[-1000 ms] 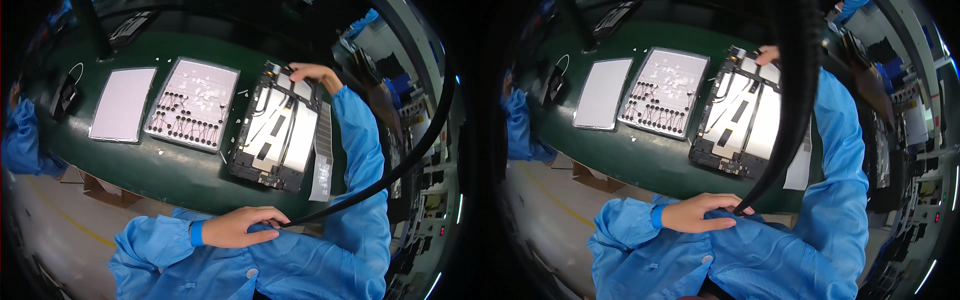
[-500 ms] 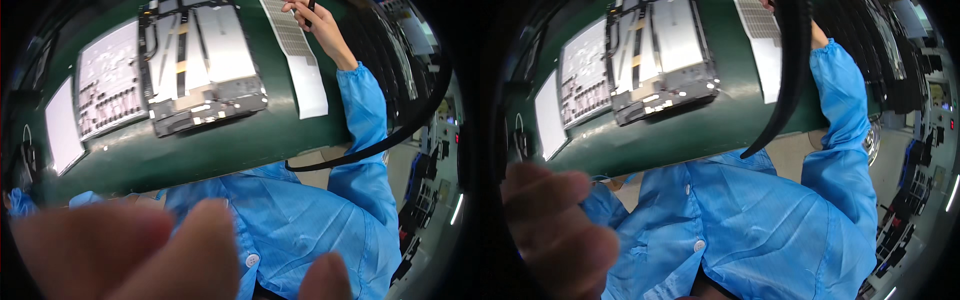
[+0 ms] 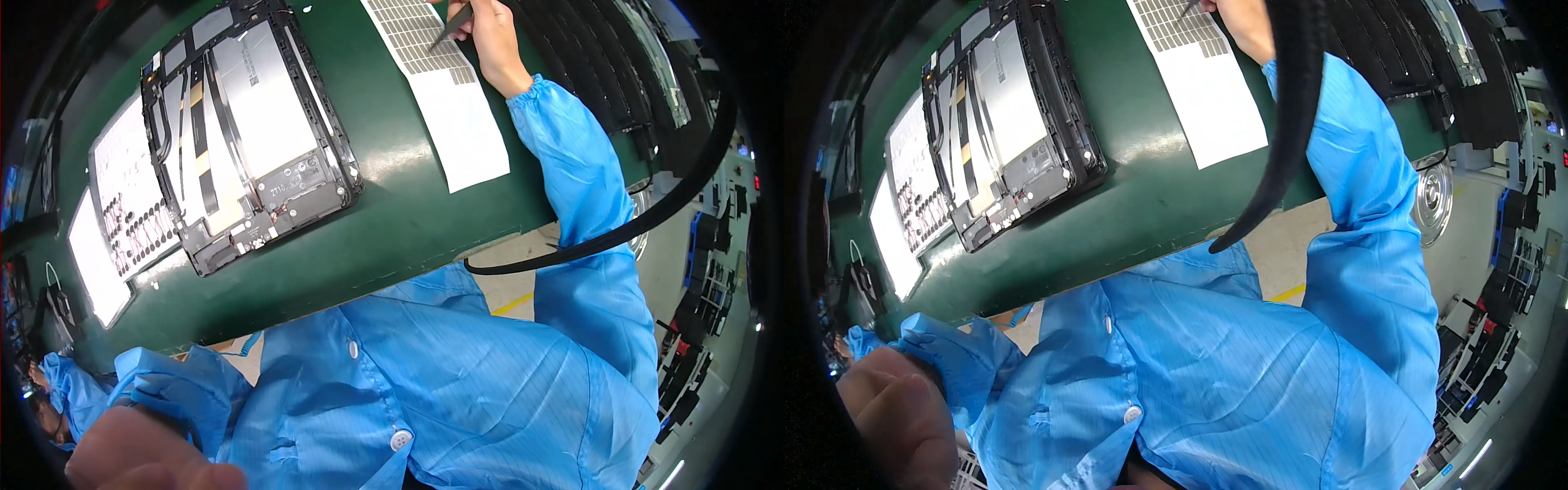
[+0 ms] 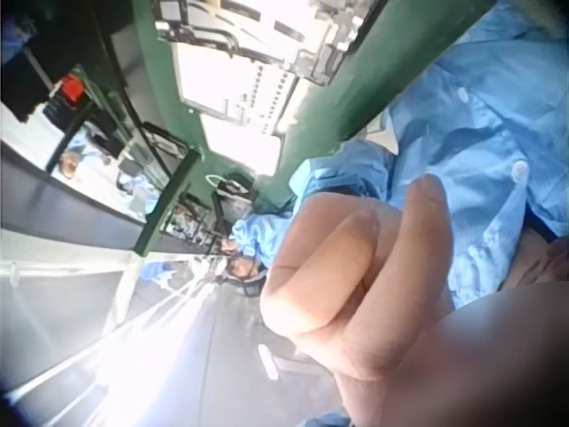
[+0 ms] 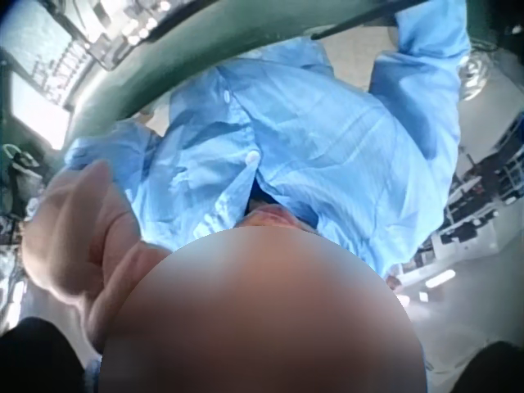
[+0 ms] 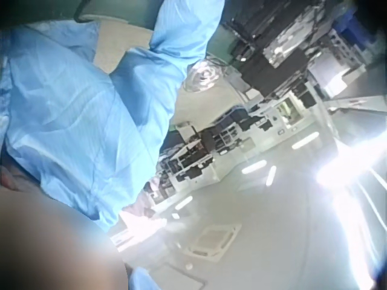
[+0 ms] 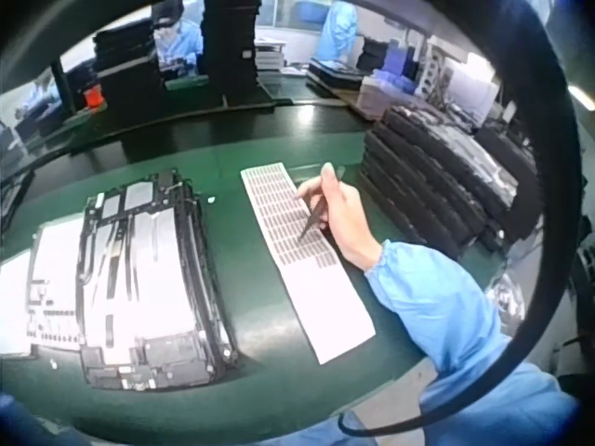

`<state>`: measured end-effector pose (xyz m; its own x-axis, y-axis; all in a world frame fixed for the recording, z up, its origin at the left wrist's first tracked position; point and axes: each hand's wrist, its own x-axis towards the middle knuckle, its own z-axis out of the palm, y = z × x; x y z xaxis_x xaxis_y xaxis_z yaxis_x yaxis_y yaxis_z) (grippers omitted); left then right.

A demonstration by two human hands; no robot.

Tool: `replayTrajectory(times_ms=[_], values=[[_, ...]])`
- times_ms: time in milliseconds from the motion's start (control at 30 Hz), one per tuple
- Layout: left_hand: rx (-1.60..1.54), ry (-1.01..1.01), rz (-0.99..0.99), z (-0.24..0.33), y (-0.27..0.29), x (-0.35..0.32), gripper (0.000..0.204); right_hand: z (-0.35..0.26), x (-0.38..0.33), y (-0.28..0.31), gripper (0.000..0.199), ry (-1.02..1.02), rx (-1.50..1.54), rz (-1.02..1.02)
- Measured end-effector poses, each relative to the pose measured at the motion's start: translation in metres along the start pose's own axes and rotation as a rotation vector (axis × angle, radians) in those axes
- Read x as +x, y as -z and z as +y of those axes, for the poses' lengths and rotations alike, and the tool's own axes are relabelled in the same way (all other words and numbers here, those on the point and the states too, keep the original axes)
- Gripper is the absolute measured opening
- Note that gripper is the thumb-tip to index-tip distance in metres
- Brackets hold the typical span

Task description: Assembling and connecting components of a tablet or handheld electronic device at a professional workbench.

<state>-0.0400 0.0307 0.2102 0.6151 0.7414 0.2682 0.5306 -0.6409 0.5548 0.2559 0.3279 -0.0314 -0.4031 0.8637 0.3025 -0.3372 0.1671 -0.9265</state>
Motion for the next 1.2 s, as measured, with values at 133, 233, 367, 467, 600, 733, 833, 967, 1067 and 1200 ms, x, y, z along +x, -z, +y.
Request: replayTrajectory(times_ms=[133, 233, 367, 467, 600, 733, 833, 967, 1067, 1200], values=[[0.078, 0.040, -0.132, -0.002, 0.010, -0.001, 0.064, -0.009, -0.003, -0.001, 0.069, -0.116, -0.228, 0.164], [-0.386, -0.873, 0.391, -0.044, -0.003, -0.022, 0.060, -0.007, 0.003, -0.012, 0.065, -0.102, -0.175, 0.123], [0.406, -0.089, -0.048, -0.049, -0.019, 0.009, 0.018, -0.008, 0.002, -0.016, 0.028, -0.061, -0.211, 0.090], [0.362, -0.107, -0.184, -0.100, -0.055, 0.072, 0.028, -0.018, -0.011, 0.000, 0.019, -0.080, -0.274, 0.021], [0.412, -0.144, -0.335, -0.130, -0.080, 0.113, 0.037, -0.013, -0.001, 0.008, 0.021, -0.120, -0.226, 0.059], [0.546, -0.131, -0.408, -0.156, -0.108, 0.138, 0.045, -0.020, -0.010, 0.004, 0.029, -0.069, -0.200, 0.117], [0.513, -0.081, -0.535, -0.167, -0.117, 0.146, 0.045, -0.017, -0.016, 0.031, 0.029, -0.052, -0.396, 0.036], [0.520, 0.008, -0.510, -0.164, -0.110, 0.142, 0.045, -0.035, -0.024, 0.014, 0.026, -0.090, -0.408, -0.065], [0.537, 0.014, -0.516, -0.170, -0.105, 0.141, 0.043, -0.036, -0.024, 0.013, 0.025, -0.164, -0.371, -0.084], [0.493, 0.018, -0.505, -0.174, -0.106, 0.141, 0.042, -0.036, -0.025, 0.011, 0.023, -0.207, -0.435, -0.107]])
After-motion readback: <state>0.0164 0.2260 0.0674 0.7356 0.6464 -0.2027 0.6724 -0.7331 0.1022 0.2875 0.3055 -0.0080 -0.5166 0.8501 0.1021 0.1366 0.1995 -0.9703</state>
